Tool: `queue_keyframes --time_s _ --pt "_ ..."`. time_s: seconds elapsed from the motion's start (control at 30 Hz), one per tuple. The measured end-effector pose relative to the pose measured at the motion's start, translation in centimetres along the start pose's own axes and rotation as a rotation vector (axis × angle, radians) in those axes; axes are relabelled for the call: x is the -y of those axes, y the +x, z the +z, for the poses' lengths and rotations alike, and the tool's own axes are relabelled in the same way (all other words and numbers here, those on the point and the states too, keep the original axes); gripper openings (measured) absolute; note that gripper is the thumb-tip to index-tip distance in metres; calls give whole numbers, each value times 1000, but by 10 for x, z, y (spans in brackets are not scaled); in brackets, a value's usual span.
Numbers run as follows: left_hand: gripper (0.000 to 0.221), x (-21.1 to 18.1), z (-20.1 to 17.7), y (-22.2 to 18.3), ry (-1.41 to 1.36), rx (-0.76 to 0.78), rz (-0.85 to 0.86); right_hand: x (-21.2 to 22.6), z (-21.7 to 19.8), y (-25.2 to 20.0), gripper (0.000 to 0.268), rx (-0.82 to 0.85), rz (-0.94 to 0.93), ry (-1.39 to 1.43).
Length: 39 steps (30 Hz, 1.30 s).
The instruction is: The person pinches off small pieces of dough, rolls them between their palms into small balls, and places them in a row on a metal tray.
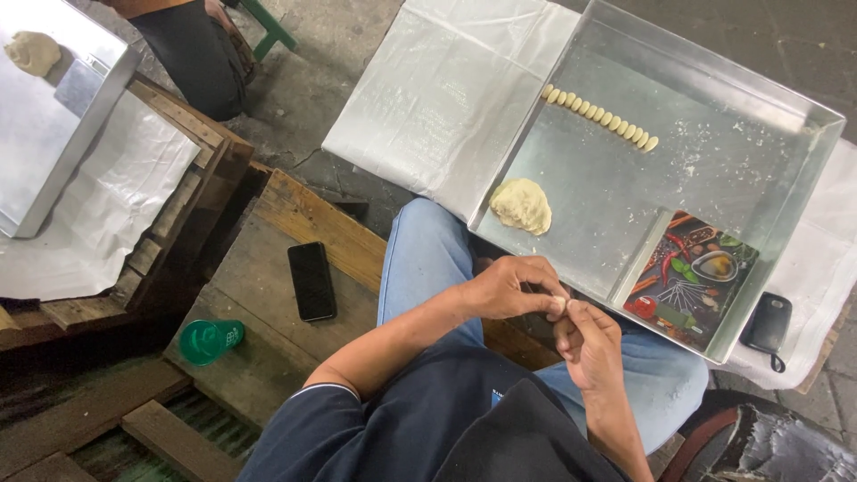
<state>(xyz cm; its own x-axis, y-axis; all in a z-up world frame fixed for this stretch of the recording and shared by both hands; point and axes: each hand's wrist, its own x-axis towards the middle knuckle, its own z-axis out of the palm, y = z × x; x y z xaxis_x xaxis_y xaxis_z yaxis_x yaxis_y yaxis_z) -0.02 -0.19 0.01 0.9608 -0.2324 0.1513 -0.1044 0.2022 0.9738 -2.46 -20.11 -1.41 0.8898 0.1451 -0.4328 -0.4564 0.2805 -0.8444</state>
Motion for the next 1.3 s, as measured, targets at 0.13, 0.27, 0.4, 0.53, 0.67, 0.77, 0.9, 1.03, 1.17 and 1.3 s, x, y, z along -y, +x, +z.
queue_keyframes --time_s 0.13,0.27,0.4,0.53,0.67,0.77,0.9,1.03,1.17,1.3 --pt "14 3 5 2 7 -124 62 2 2 0 12 4 -40 2" --pt "10 -2 22 3 257 -192 351 -22 -18 16 11 -90 -65 129" --pt "14 -39 21 4 546 -164 564 -24 -18 20 17 -126 -52 208" --pt "19 -31 16 6 687 -135 617 -19 -15 20 17 -93 -58 197" --pt "4 -22 17 7 691 -135 574 -3 -5 13 8 -105 -143 13" --pt "5 -15 20 6 615 -133 528 19 18 -3 6 -122 -220 -37" --pt "6 -14 20 6 580 -123 509 11 11 -3 9 -167 -238 -68" --pt "7 -19 16 11 663 -138 579 23 21 -2 3 -216 -156 -54" --pt "11 -15 20 16 978 -154 755 8 10 13 13 -294 -95 63" --pt "19 -30 22 18 982 -131 766 9 9 17 19 -348 -109 100"
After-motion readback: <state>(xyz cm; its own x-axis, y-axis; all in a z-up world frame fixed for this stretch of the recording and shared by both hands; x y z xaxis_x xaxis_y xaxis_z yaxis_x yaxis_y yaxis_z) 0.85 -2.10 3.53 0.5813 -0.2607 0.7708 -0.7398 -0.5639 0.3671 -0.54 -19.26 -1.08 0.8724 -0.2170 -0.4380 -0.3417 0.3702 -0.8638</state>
